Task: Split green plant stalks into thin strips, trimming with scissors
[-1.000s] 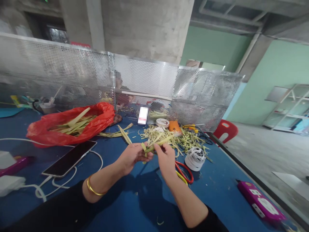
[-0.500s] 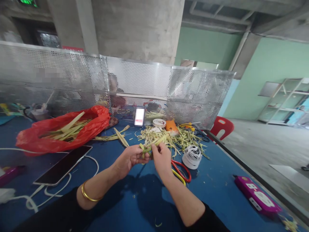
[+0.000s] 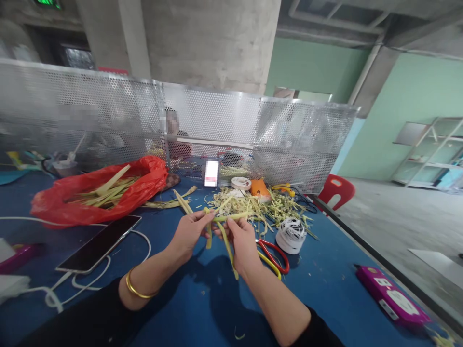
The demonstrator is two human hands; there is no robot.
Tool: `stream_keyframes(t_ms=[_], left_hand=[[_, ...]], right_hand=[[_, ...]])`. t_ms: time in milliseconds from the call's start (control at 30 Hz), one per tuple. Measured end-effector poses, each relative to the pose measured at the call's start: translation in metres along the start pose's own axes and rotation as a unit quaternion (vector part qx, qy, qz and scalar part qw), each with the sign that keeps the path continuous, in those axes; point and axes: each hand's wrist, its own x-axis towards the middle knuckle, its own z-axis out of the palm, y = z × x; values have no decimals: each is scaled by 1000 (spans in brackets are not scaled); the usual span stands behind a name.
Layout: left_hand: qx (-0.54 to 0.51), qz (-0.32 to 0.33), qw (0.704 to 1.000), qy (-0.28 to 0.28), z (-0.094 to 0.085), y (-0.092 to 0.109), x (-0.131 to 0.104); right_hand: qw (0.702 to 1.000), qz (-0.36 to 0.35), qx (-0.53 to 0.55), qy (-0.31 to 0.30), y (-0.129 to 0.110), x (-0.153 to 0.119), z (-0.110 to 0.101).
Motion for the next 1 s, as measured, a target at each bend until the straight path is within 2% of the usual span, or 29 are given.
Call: stream_keyframes(t_ms=[100,133,200,233,267,367,400,433,467,500,567,667,733,800,900,1000], left_hand=[[-51,-30,996,63,-5,-2,6],[-61,-39,994,78,-6,-2,8],[-63,-47,992,93,-9,-5,11],[-57,-47,993,95,-9,-6,11],[-48,-44,994,92,-9,-7,12],[-21,-33,996,75,-5,-8,8],[-6,-26,998,59,-4,-8,6],[14,-19,999,37,-3,-6,3],[39,-15,999,5,-2,-5,1],[67,-14,997,-37,-1,-3,-1],[109,-29,984,-138,-1,0,-4],[115,-54,959,-253,-2,2,-5],[103,-64,953,-277,-3,2,-4],[86,-83,954,-276,-2,2,-4],[54,-105,957,-263,0,2,-6],[74,-80,964,-244,3,1,-11]], right_hand=[[995,33,-84,-43,5,-2,-1],[989,16,-130,-69,6,-4,-1],[958,-80,-244,-126,7,-9,-2],[926,-155,-312,-147,7,-12,-3],[878,-238,-384,-160,6,-14,-4],[697,-444,-542,-153,1,-19,-8],[659,-485,-558,-138,-2,-20,-9],[643,-512,-558,-117,-5,-20,-10],[646,-524,-548,-94,-9,-19,-10],[666,-522,-528,-71,-12,-17,-11],[735,-481,-476,-37,-19,-11,-12],[841,-350,-410,-39,-24,2,-16],[880,-267,-391,-50,-23,11,-19],[884,-232,-403,-44,-19,18,-22],[856,-247,-454,-6,-14,21,-24],[835,-268,-480,25,-10,20,-23]])
